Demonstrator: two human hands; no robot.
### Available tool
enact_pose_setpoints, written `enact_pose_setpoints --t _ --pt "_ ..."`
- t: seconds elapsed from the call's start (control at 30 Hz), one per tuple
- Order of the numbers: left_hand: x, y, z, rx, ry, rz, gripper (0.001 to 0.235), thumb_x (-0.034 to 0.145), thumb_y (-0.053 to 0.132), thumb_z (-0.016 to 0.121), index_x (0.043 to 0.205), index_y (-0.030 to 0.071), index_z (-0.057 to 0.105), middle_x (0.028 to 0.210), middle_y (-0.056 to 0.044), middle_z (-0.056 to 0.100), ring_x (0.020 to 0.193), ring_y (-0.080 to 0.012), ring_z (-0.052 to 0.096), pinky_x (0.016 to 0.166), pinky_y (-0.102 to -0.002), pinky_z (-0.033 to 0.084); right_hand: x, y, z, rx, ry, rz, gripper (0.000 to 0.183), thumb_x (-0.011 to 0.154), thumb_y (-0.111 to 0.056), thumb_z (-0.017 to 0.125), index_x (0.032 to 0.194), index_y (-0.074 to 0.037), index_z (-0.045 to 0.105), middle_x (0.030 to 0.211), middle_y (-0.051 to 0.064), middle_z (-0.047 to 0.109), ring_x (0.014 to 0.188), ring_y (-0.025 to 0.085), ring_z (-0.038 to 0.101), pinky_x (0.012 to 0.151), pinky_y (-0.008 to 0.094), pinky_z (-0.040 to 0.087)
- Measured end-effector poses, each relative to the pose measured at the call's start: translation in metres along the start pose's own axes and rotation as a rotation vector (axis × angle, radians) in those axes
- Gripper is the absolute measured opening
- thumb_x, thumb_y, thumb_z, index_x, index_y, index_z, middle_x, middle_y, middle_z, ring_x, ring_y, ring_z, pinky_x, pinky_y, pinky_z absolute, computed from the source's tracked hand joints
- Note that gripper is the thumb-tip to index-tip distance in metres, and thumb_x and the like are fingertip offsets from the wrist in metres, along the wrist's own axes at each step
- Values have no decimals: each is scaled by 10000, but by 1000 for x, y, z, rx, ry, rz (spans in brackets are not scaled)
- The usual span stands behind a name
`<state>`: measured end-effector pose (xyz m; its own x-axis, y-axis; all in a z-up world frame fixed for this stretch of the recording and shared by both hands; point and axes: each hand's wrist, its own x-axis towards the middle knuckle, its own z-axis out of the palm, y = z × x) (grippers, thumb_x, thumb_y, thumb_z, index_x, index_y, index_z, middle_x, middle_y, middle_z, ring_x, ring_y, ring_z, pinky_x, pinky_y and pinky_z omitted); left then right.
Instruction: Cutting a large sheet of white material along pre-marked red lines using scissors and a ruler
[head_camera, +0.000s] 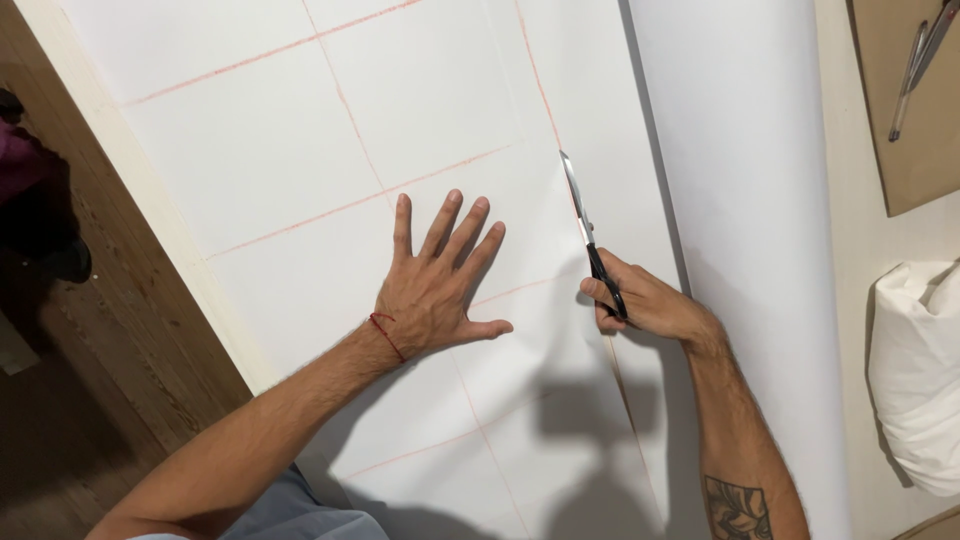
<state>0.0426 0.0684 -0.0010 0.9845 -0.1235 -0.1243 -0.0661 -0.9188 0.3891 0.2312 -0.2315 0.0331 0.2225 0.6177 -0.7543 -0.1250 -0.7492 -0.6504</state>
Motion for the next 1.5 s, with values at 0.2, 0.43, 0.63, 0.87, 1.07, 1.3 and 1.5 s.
enact_pose_setpoints --t 0.2,0.43,0.63,0.87,1.07,1.3,1.5 --pt "0 -1 -1 -3 -5 16 1264 938 1078 468 1856 224 309 1961 -123 133 1819 -392 -39 1370 -858 -156 4 -23 -5 -33 3 13 514 1189 -600 551 1135 -93 617 514 80 633 424 184 477 441 321 429" --pt "0 -2 -3 -8 -8 24 1250 954 1056 486 1855 209 301 1962 -140 120 1816 -409 -43 1359 -873 -146 12 -43 -9 -22 7 3 497 1192 -584 558 1149 -93 621 518 79 636 429 186 490 440 330 438" --pt "1 -2 -4 -1 -10 31 1239 966 1044 488 1852 196 313 1960 -154 131 1815 -422 -34 1355 -883 -133 18 -50 -14 -22 9 6 507 1191 -587 552 1163 -86 623 519 83 635 423 187 491 438 324 434" --pt "1 -4 -4 -16 4 37 1229 968 1037 497 1849 200 313 1959 -150 137 1815 -423 -21 1358 -889 -115 29 -55 -21 -20 12 -3 494 1198 -582 550 1132 -97 610 507 78 626 410 186 474 428 316 412" --pt "1 -5 -2 -30 33 39 1203 984 1021 482 1844 195 324 1958 -153 150 1818 -419 -24 1360 -894 -96 37 -84 -27 -24 14 19 491 1193 -585 550 1125 -103 609 511 87 630 416 194 481 423 317 412" --pt "2 -7 1 -28 40 41 1196 982 1003 498 1850 201 315 1961 -147 150 1822 -413 -22 1359 -898 -83 54 -70 -37 -21 10 28 464 1199 -560 561 1131 -103 602 521 87 630 428 196 480 426 321 413" --pt "1 -9 2 -37 80 53 1206 966 972 574 1852 193 322 1961 -153 169 1823 -429 21 1354 -913 -38 65 -74 -44 -27 10 27 482 1189 -580 568 1131 -104 615 518 90 637 436 192 476 433 324 413"
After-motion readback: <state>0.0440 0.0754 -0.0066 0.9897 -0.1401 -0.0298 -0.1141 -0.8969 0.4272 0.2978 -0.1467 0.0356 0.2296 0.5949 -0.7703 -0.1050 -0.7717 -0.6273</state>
